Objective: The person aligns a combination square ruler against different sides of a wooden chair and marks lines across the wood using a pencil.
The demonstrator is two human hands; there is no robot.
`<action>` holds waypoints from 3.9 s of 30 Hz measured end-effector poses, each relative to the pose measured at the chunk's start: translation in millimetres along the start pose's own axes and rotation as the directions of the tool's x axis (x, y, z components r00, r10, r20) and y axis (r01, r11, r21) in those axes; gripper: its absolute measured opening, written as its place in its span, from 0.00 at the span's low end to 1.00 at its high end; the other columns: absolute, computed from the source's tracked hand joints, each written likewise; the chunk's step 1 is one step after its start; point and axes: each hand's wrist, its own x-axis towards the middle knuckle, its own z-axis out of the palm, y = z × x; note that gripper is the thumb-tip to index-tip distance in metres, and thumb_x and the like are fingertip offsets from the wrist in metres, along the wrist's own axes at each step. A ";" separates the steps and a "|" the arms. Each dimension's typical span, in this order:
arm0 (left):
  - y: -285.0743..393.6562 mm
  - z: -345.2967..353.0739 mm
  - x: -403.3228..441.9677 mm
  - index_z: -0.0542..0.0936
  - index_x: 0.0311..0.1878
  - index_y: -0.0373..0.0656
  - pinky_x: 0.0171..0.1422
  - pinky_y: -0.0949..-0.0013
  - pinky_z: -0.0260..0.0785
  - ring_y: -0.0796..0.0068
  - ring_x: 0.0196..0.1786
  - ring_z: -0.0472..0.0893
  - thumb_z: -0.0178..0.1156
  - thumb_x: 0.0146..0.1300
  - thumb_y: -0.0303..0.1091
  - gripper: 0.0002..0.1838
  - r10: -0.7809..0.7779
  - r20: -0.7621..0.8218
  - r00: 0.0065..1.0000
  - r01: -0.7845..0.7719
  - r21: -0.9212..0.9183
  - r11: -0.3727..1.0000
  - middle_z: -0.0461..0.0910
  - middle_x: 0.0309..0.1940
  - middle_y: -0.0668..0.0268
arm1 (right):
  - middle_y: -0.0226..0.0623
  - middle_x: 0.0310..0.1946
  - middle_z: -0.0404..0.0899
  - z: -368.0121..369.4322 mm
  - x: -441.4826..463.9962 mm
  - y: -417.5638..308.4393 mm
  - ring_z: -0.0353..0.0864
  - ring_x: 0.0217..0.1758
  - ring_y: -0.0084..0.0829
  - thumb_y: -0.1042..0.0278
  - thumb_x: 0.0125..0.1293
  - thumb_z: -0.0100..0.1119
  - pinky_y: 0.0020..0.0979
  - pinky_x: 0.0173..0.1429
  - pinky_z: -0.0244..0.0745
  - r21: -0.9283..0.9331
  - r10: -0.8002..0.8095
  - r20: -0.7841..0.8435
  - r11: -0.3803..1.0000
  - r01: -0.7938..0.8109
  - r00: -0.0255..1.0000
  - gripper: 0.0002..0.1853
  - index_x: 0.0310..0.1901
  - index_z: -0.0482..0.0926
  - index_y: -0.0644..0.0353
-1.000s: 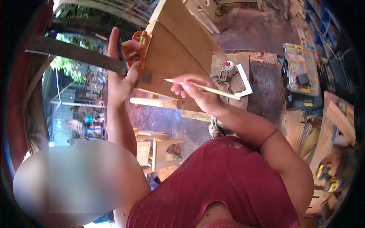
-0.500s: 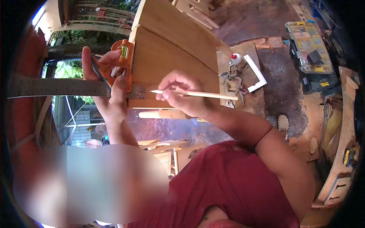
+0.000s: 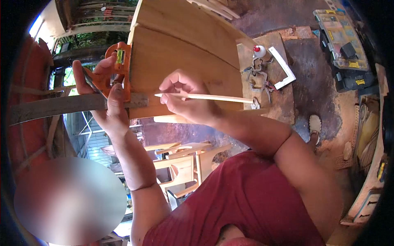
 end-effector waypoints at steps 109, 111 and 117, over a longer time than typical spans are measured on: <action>-47.5 77.1 -142.2 0.56 0.67 0.33 0.60 0.61 0.68 0.62 0.58 0.72 0.62 0.60 0.56 0.45 0.273 -0.825 0.495 0.313 0.462 0.830 0.67 0.61 0.52 | 0.40 0.40 0.80 -34.5 57.5 -66.4 0.81 0.47 0.26 0.76 0.66 0.53 0.28 0.51 0.75 -0.397 0.480 0.457 0.863 -0.312 0.749 0.06 0.44 0.73 0.63; -46.2 101.6 -133.9 0.56 0.67 0.34 0.60 0.61 0.68 0.62 0.57 0.73 0.63 0.59 0.56 0.44 0.209 -0.922 0.326 0.298 0.310 0.903 0.67 0.61 0.54 | 0.40 0.40 0.80 -39.1 67.6 -70.0 0.81 0.47 0.26 0.76 0.66 0.53 0.28 0.52 0.75 -0.384 0.522 0.507 0.849 -0.363 0.685 0.07 0.45 0.73 0.64; -42.8 117.6 -131.1 0.61 0.66 0.47 0.58 0.64 0.68 0.70 0.55 0.72 0.73 0.50 0.50 0.44 -0.029 -0.999 0.033 0.056 -0.027 0.998 0.69 0.57 0.67 | 0.42 0.43 0.80 -43.4 96.0 -85.4 0.79 0.49 0.28 0.78 0.66 0.48 0.31 0.57 0.73 -0.404 0.643 0.594 0.758 -0.512 0.484 0.09 0.46 0.73 0.65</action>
